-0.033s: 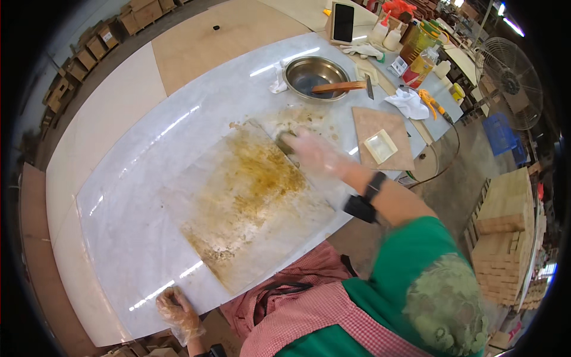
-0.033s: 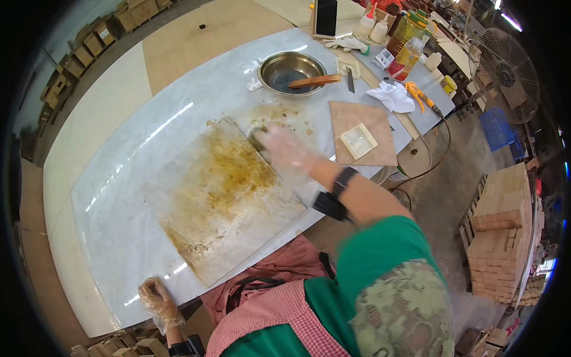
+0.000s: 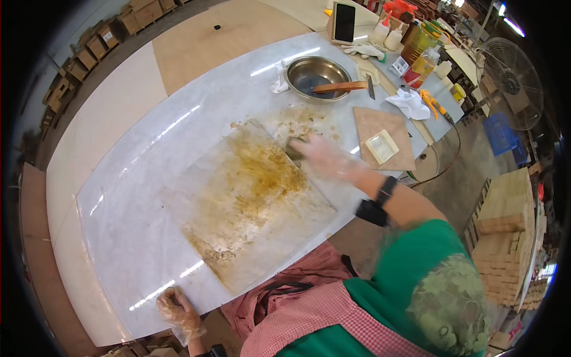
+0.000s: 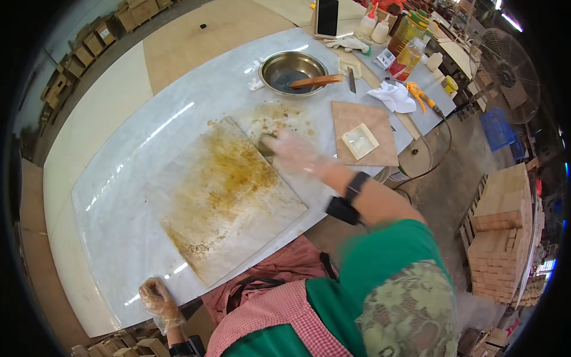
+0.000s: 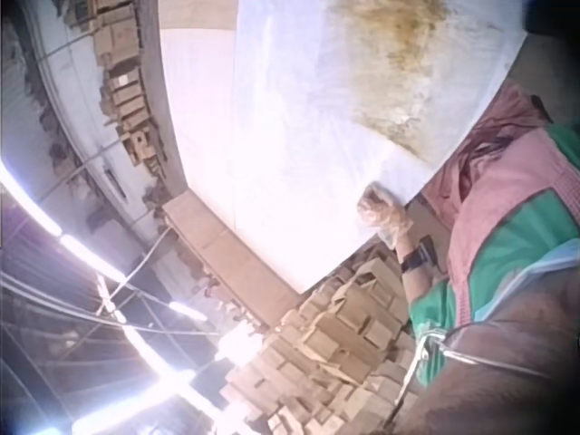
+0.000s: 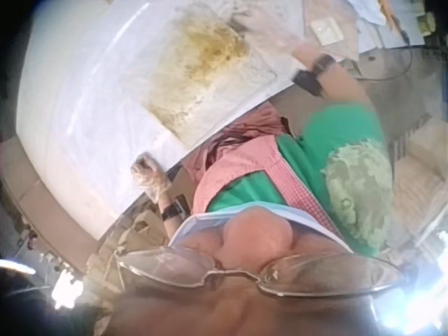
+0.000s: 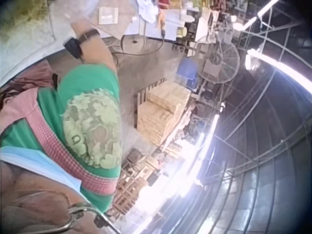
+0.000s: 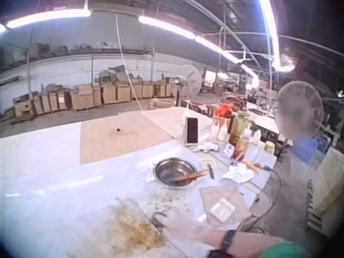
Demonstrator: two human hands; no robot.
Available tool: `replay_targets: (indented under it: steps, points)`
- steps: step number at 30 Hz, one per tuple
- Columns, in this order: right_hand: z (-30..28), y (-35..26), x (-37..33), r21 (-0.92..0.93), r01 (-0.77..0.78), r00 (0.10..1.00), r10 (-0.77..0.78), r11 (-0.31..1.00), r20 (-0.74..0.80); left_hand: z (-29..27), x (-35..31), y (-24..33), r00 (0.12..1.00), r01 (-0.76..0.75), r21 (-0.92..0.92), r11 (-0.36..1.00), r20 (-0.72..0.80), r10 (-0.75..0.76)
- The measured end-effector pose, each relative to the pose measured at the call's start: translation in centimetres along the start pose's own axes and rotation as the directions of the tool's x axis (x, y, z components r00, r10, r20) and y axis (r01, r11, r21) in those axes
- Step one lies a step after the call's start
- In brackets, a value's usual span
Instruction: Cleaning a work table with a cloth and scraping tool in a manufacturing facility.
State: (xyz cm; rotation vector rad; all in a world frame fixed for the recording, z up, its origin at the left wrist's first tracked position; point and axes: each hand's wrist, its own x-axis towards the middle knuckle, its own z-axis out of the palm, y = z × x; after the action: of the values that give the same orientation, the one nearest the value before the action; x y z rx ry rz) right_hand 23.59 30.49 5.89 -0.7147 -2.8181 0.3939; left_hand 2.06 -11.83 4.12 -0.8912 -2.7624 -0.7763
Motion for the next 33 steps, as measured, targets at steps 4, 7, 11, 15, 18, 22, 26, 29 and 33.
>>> replay_targets:
  steps: [4, 7, 11, 15, 18, 22, 26, 29, 33]
  points:
    - [0.0, 2.7, -1.1, -0.042, -0.086, 0.996, 0.087, 0.995, 0.029, -0.4, 0.1, 0.6, 0.999, -0.041, 0.084, 0.996, 0.02, 0.04]
    - [2.2, 5.1, 2.9, -0.098, -0.033, 0.993, 0.022, 0.995, -0.112, -0.2, 0.3, 1.0, 0.999, -0.03, 0.036, 0.999, 0.022, 0.029]
    - [2.6, 2.2, 1.5, -0.133, -0.037, 0.998, 0.029, 0.99, -0.063, -0.1, 0.5, 0.2, 1.0, -0.005, -0.04, 0.999, 0.018, 0.005]
    - [0.4, 1.5, -4.6, -0.02, -0.127, 0.983, 0.128, 0.992, 0.131, -0.5, 0.1, 0.1, 0.998, -0.063, 0.13, 0.99, 0.012, 0.061]
    - [2.5, 4.8, -3.0, -0.261, 0.145, 0.936, -0.217, 0.954, -0.275, -0.7, 0.2, 1.0, 1.0, -0.013, 0.033, 0.999, 0.01, 0.013]
    - [3.8, 6.4, 3.6, -0.537, 0.017, 0.981, -0.118, 0.843, -0.155, -0.4, 0.5, 0.8, 1.0, 0.012, -0.025, 1.0, 0.013, -0.012]
    - [-1.1, 3.6, 2.0, 0.207, -0.212, 0.976, 0.217, 0.955, -0.003, -0.5, 0.0, 0.4, 0.998, -0.056, 0.037, 0.998, -0.02, 0.057]
    - [-2.1, 3.4, -0.8, 0.465, -0.395, 0.91, 0.406, 0.793, 0.08, -0.4, 0.1, 0.5, 0.995, -0.091, 0.042, 0.995, -0.044, 0.093]
    - [-0.6, 4.7, -2.9, -0.12, 0.156, 0.864, -0.194, 0.98, -0.464, -0.3, 0.1, 0.1, 0.998, -0.064, 0.064, 0.996, -0.017, 0.065]
